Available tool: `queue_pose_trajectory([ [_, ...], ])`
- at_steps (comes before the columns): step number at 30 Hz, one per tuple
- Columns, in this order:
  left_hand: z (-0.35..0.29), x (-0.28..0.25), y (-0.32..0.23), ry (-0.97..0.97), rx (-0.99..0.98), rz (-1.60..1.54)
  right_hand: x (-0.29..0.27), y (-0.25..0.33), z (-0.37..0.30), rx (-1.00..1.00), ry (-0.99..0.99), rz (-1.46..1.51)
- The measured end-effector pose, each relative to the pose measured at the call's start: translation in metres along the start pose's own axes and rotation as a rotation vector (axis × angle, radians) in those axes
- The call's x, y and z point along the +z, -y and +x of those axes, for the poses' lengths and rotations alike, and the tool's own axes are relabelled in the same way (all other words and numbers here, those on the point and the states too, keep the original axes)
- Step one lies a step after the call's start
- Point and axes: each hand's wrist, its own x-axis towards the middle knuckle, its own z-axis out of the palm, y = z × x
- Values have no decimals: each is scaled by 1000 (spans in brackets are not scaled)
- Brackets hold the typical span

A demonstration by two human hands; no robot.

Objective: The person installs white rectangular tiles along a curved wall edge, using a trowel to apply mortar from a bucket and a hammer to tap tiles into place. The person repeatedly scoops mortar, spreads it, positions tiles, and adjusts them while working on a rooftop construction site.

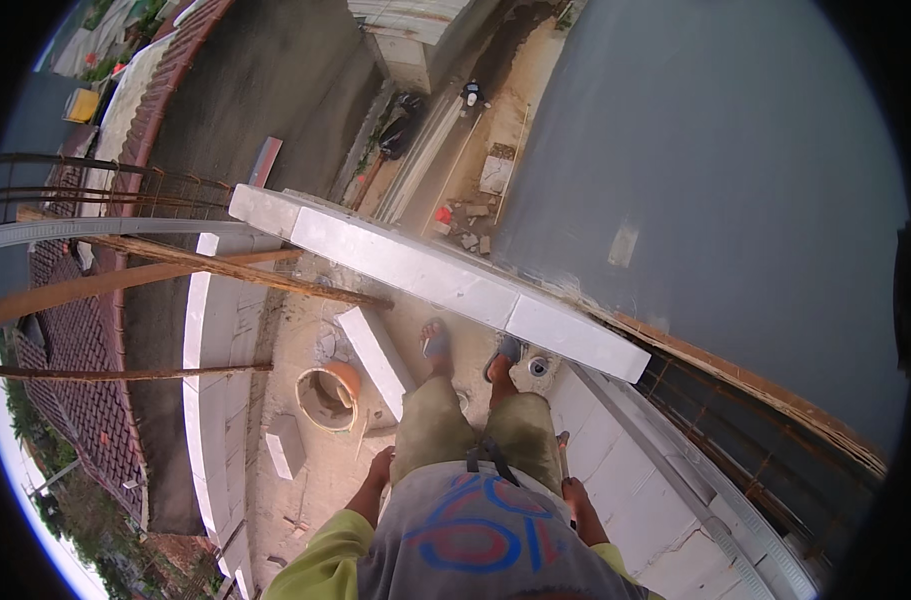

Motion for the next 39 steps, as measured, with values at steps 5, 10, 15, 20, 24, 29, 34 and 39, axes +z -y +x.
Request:
queue_pose_trajectory([
  [5, 7, -25, -41, -55, 124, 79, 31, -9, 12, -16, 59, 18],
  [10, 14, -74, -80, -198, 219, 552, 57, 9, 7, 66, 100, 344],
  [15, 0, -98, -108, -212, 235, 535, 59, 41, -5, 10, 69, 254],
  [20, -30, -97, -99, -246, 132, 376, 51, 48, -16, -27, 86, 114],
  [24, -58, -93, -80, -300, 147, 263, 51, 52, -7, -44, 120, 67],
  [29, -101, -93, -63, -239, 257, 751, 62, 40, 49, -100, 205, 38],
  [34, -139, -50, -27, -175, 314, 675, 72, -7, 185, -177, 368, 183],
  [39, -147, -53, 3, -272, 283, 519, 47, 98, 104, -192, 327, -207],
])
